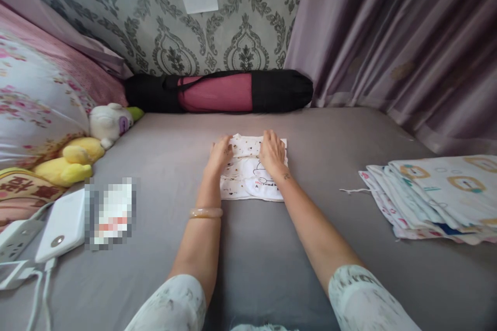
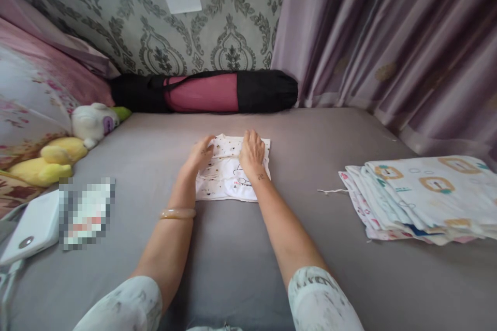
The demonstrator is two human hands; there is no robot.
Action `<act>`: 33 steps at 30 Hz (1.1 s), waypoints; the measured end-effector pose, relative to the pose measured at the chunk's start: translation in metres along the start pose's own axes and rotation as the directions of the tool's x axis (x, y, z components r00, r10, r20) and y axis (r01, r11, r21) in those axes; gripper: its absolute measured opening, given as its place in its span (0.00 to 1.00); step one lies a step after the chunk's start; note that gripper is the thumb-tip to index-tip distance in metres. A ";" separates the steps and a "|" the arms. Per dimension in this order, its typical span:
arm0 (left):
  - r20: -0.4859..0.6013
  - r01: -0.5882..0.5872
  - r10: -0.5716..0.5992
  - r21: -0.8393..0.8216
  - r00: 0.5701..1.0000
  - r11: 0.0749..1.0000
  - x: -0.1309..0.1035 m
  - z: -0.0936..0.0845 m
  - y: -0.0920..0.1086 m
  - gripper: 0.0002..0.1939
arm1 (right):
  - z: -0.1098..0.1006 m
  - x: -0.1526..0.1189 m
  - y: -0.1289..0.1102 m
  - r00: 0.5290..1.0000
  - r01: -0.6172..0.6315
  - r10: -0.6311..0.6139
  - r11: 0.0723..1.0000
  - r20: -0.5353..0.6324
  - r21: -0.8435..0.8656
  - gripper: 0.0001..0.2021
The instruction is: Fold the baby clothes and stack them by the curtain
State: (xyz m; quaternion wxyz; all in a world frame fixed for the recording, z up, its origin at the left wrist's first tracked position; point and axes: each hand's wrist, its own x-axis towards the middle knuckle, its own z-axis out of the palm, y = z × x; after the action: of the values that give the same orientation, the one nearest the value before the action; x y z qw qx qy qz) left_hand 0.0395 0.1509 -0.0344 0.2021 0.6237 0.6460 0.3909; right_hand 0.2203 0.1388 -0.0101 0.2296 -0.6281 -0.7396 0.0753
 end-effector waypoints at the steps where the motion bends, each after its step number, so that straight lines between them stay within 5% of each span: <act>1: 0.014 -0.051 0.051 0.064 0.999 0.997 -0.001 0.004 0.005 0.19 | 0.004 -0.001 -0.001 0.997 0.073 -0.073 0.997 0.004 -0.013 0.26; 5: 0.165 -0.162 0.116 0.298 0.979 0.941 -0.005 0.022 0.020 0.22 | 0.019 -0.004 -0.004 0.962 0.239 -0.232 0.971 0.146 -0.029 0.27; 10: 0.275 -0.075 -0.057 0.449 0.960 0.891 -0.012 0.030 0.015 0.26 | 0.028 -0.009 -0.001 0.939 0.228 -0.211 0.973 0.270 -0.031 0.28; 22: 0.211 -0.084 -0.022 0.479 0.977 0.874 -0.011 0.024 0.019 0.29 | 0.021 -0.005 0.003 0.957 0.183 -0.174 0.983 0.234 -0.019 0.27; 33: 0.211 -0.003 -0.123 0.515 0.970 0.857 -0.011 0.029 0.006 0.34 | 0.030 -0.007 0.012 0.973 0.104 -0.082 0.990 0.218 -0.094 0.26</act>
State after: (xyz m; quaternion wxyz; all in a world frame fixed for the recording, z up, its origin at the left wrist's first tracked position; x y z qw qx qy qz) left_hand 0.0665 0.1469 -0.0496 0.1167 0.6764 0.7170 0.1216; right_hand 0.2187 0.1400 -0.0432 0.1191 -0.5922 -0.7915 0.0927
